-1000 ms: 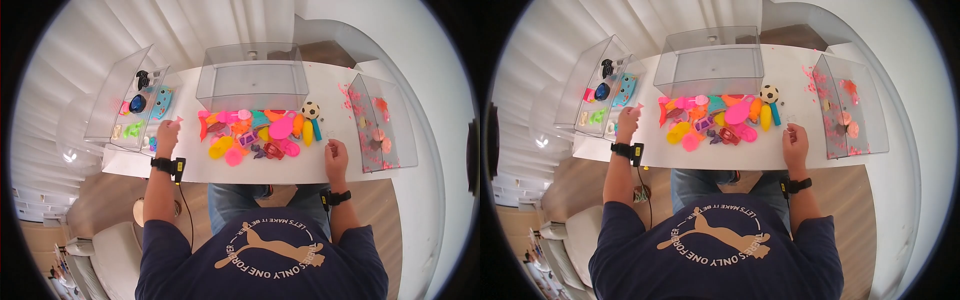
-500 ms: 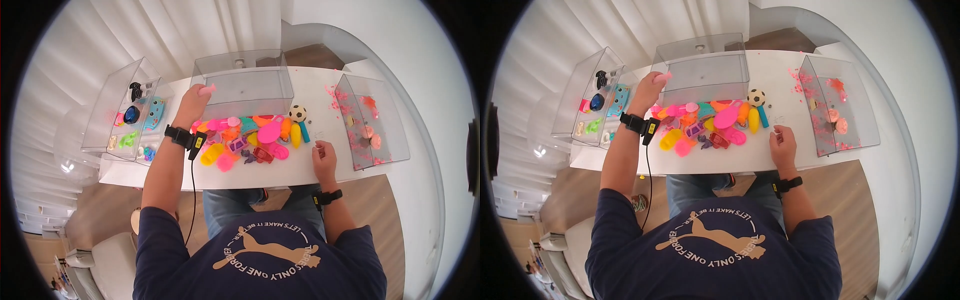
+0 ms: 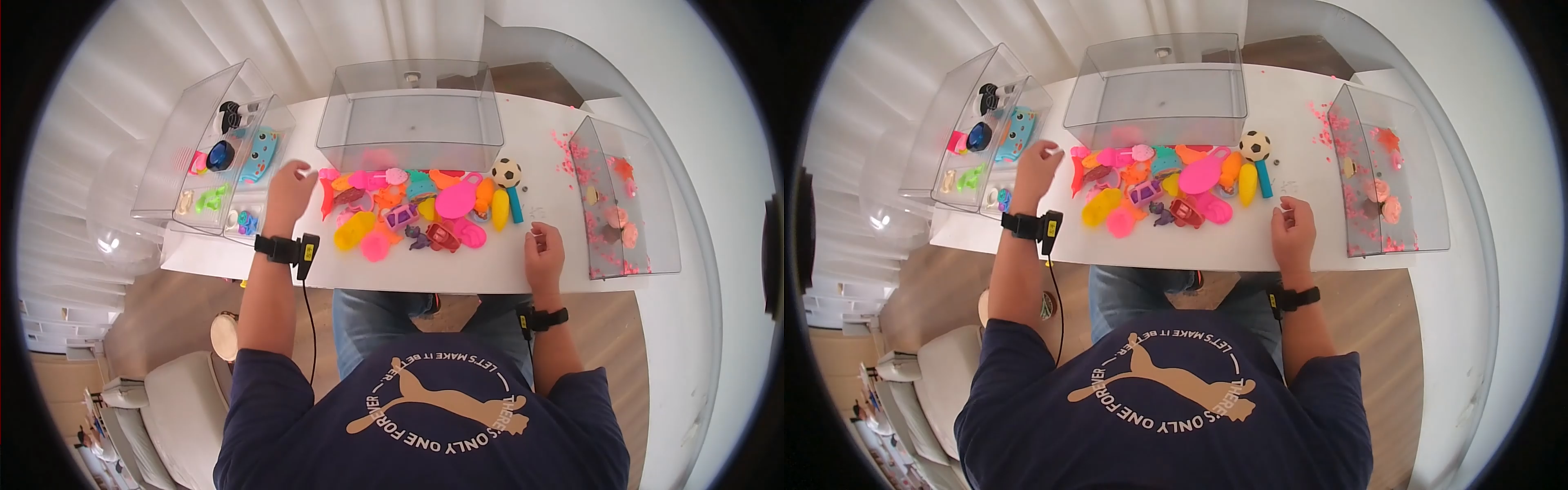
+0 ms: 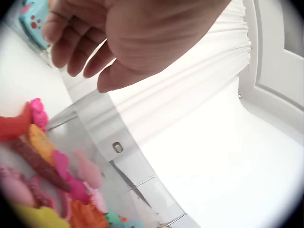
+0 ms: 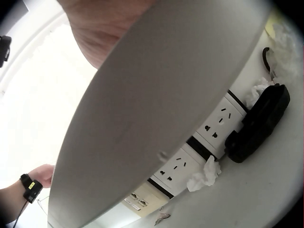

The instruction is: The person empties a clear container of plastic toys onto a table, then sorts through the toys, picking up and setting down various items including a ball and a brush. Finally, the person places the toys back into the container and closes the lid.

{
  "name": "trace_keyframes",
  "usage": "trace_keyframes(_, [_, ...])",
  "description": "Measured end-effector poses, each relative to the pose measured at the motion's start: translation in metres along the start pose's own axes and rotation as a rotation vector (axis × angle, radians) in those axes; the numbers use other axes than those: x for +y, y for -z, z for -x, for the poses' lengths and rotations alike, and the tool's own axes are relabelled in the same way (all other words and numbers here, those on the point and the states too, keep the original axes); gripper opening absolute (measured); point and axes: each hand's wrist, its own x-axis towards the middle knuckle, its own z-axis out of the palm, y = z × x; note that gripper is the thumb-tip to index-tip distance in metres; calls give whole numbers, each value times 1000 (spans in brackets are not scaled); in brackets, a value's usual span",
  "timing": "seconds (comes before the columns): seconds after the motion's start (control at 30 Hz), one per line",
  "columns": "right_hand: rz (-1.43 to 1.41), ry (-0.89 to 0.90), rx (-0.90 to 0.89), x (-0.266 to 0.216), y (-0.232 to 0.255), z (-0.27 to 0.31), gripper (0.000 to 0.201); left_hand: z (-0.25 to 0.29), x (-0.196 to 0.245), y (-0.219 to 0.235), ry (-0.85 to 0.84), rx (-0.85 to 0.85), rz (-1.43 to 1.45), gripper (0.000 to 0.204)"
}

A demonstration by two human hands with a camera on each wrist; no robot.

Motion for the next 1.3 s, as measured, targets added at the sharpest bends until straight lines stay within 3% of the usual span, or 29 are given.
trace_keyframes(0.13, [6,6,-2,4,-1,0,22,24,-33,-24,44,-118,-145,38])
trace_keyframes(0.27, [-2,-10,-10,3,0,0,21,25,-28,-31,174,-214,-161,37])
trace_keyframes(0.37, [12,-18,-11,0,0,0,19,22,-24,-35,177,-242,-245,34])
trace_keyframes(0.63, [-20,-26,-13,-2,0,1,19,31,-46,-12,134,-101,-274,29])
trace_keyframes(0.73, [-7,-2,-9,-2,1,0,23,24,-31,9,37,53,-173,26])
trace_keyframes(0.8, [11,8,-3,0,0,1,23,19,10,26,-27,142,-92,26])
trace_keyframes(1.0, [13,-31,3,1,-1,1,22,-9,91,7,-218,48,-28,27])
trace_keyframes(1.1, [19,-7,6,2,-1,1,22,-24,105,-18,-293,18,-86,26])
trace_keyframes(1.3, [43,50,11,5,-1,0,22,-16,92,-29,-370,259,122,26])
